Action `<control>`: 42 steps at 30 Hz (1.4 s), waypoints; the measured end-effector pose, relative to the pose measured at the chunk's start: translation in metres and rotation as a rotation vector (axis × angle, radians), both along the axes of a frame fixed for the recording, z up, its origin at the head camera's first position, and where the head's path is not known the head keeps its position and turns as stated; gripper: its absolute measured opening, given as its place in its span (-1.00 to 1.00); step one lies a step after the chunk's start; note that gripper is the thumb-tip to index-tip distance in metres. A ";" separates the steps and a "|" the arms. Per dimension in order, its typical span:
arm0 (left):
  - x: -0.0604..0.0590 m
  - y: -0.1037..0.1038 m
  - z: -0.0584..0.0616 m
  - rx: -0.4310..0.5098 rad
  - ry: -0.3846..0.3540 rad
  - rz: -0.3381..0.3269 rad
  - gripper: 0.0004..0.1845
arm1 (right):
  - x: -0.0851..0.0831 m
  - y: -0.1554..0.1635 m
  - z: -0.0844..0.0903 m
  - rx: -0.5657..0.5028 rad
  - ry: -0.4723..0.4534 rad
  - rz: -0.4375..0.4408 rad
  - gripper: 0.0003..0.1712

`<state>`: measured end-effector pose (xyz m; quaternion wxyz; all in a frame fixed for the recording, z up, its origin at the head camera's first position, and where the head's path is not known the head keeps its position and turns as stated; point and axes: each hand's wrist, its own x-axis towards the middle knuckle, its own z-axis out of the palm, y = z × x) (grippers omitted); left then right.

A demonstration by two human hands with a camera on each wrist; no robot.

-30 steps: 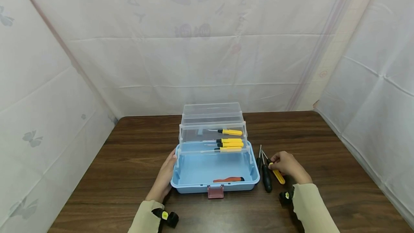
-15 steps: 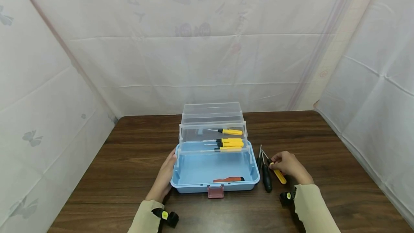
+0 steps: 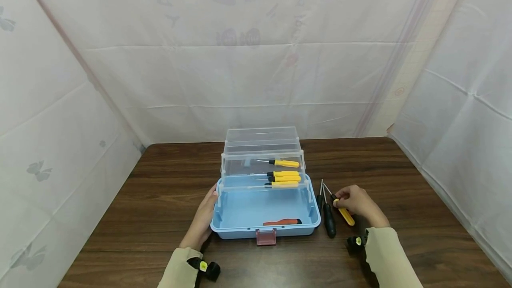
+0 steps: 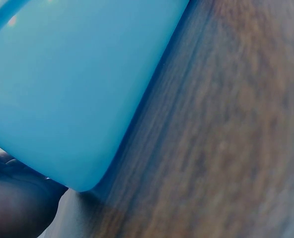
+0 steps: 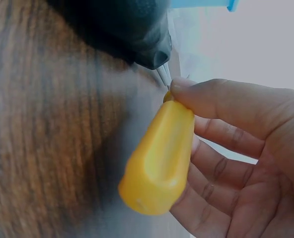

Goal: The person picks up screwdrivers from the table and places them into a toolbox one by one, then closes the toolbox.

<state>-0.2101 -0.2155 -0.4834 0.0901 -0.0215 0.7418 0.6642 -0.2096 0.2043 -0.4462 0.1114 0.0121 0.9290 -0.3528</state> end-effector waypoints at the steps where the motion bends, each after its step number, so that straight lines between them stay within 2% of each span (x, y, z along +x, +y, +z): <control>1: 0.000 0.000 0.000 0.000 -0.001 0.001 -0.37 | 0.000 0.000 0.000 0.000 0.001 0.000 -0.70; 15: 0.001 0.001 0.002 0.016 0.009 -0.008 -0.40 | -0.001 0.001 0.003 0.007 0.011 0.021 -0.69; 27: 0.001 0.001 0.002 0.021 0.013 -0.014 -0.42 | 0.000 0.000 0.012 -0.012 0.028 0.038 -0.68; 42: 0.000 0.000 0.001 0.016 0.003 -0.007 -0.41 | -0.008 -0.003 0.025 0.028 0.071 0.065 -0.69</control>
